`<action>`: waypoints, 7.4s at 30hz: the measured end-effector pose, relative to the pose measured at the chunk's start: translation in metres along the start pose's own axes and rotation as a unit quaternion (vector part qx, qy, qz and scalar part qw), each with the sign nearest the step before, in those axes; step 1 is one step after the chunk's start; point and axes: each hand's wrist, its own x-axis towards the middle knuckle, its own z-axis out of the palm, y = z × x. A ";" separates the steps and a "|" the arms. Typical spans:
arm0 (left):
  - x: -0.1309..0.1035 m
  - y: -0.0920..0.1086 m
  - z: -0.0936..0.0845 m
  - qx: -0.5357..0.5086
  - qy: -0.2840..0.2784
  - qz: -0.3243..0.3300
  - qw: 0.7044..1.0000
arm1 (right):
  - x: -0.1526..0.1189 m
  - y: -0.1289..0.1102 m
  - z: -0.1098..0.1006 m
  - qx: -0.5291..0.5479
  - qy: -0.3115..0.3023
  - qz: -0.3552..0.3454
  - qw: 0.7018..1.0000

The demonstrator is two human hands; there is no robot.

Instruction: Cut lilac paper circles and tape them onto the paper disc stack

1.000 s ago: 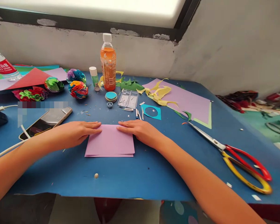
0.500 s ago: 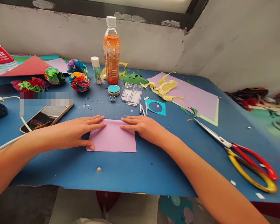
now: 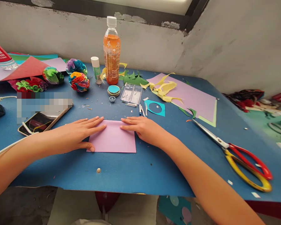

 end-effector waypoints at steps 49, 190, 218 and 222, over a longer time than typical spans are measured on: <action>0.000 0.004 0.028 -0.016 0.167 0.100 0.981 | -0.008 -0.015 -0.035 0.049 -0.013 0.511 0.858; -0.019 -0.007 0.019 -0.007 0.050 -0.046 0.998 | 0.045 -0.119 -0.063 0.020 0.170 0.029 0.985; -0.018 -0.009 0.020 -0.020 0.055 -0.040 0.998 | 0.078 -0.079 -0.067 0.353 0.131 0.041 0.925; -0.019 -0.008 0.019 -0.019 0.056 -0.042 0.997 | 0.072 -0.074 -0.062 0.321 0.180 0.070 0.927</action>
